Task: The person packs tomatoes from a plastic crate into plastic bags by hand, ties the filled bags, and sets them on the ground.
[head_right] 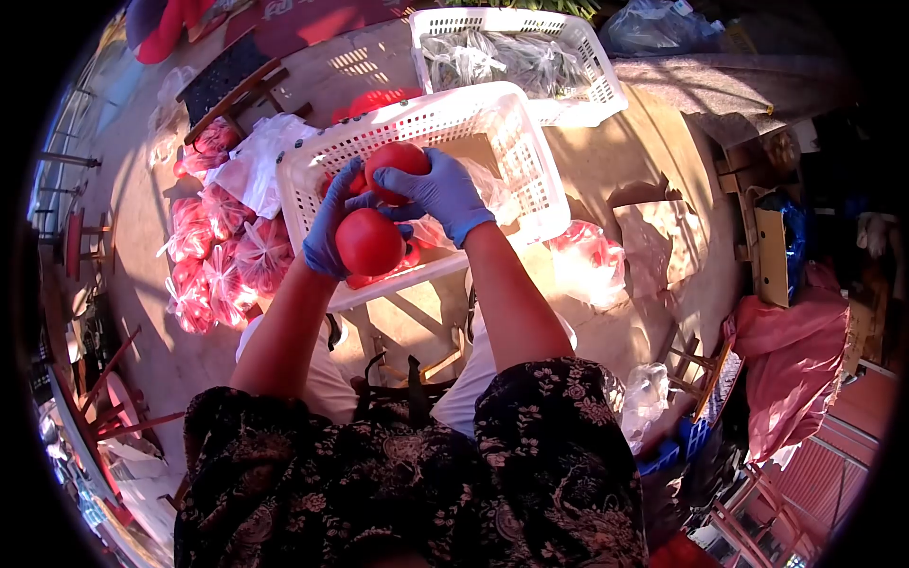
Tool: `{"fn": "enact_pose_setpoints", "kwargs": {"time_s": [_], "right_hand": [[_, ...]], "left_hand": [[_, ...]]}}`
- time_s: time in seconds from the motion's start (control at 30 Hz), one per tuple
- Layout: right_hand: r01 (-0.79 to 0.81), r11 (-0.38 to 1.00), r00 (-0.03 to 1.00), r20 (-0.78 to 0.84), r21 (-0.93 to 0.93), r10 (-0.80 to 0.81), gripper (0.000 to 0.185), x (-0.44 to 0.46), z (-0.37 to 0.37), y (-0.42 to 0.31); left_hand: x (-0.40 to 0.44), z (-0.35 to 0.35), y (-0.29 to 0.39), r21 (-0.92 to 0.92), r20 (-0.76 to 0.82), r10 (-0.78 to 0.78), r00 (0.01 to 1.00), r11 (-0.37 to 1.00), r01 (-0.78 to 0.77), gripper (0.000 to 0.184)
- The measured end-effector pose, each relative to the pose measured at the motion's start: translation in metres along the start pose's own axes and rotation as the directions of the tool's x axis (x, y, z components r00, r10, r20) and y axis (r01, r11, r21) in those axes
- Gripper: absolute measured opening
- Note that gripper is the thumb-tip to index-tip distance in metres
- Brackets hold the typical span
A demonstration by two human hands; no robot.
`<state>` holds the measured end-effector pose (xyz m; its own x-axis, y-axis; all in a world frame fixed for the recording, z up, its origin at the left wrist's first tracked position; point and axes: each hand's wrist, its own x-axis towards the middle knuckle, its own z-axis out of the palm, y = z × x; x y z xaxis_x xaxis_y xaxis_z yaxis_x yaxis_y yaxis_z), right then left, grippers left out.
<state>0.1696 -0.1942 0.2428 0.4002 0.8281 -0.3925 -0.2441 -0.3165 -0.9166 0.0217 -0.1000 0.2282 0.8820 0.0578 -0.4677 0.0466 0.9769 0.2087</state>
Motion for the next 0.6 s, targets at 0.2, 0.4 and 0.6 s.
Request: {"fn": "enact_pose_setpoints", "kwargs": {"time_s": [0.2, 0.4, 0.6], "right_hand": [[-0.008, 0.646, 0.995, 0.073, 0.763, -0.073, 0.082, 0.003, -0.028, -0.011], [-0.059, 0.645, 0.962, 0.216, 0.762, -0.168, 0.073, -0.011, 0.036, 0.000], [-0.101, 0.516, 0.971, 0.198, 0.850, -0.136, 0.079, -0.012, 0.038, 0.001]], "left_hand": [[0.005, -0.018, 0.039, -0.062, -0.254, 0.456, 0.853, 0.872, -0.485, 0.042], [0.025, -0.014, 0.019, 0.189, -0.294, 0.574, 0.764, 0.818, -0.543, 0.032], [0.022, -0.004, 0.005, 0.769, 0.194, 0.746, 0.637, 0.287, -0.571, 0.037]]}}
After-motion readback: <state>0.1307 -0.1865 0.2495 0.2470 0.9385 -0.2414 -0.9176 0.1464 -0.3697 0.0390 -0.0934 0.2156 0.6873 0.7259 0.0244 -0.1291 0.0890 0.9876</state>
